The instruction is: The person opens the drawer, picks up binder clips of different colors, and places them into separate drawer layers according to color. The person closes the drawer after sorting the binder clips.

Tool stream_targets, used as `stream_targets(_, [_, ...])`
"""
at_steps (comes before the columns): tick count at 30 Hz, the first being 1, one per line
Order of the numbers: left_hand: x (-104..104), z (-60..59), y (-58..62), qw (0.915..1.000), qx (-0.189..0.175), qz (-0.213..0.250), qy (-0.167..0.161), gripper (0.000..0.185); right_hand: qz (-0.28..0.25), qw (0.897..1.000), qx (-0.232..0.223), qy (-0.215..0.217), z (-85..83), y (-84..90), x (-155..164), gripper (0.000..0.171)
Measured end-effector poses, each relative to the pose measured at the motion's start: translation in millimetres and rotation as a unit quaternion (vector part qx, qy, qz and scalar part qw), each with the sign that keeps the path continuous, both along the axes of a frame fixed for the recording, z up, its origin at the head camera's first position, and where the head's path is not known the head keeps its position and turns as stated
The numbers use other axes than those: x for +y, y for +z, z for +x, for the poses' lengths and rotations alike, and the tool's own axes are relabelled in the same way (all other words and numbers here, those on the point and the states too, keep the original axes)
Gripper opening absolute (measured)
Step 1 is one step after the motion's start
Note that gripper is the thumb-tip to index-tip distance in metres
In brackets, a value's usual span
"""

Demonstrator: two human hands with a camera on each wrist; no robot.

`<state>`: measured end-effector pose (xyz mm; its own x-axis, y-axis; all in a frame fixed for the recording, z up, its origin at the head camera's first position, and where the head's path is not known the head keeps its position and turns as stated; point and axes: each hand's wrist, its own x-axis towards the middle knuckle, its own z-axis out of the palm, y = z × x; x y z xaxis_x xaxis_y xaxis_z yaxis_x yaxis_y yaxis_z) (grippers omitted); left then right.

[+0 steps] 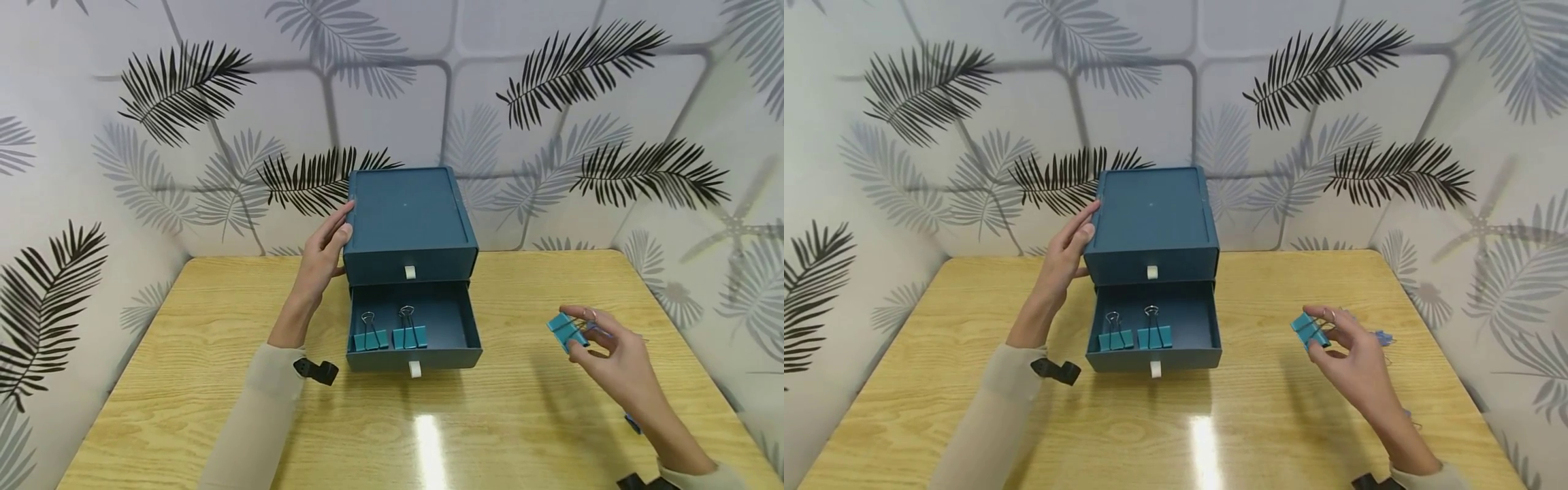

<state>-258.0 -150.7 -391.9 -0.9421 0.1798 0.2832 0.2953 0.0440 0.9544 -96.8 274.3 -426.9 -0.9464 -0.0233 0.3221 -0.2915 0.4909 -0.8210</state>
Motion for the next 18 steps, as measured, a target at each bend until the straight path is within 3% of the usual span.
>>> stream_targets(7, [-0.4, -1.2, -2.1, 1.0000, 0.003, -0.002, 0.005, 0.049, 0.000, 0.999, 0.023, -0.025, 0.3, 4.4, -7.7, 0.037])
stream_targets(18, [0.9, 0.6, 0.0, 1.0000, 0.000, -0.002, 0.006, 0.049, -0.042, 0.998, 0.043, -0.003, 0.6, 8.2, -16.9, 0.015])
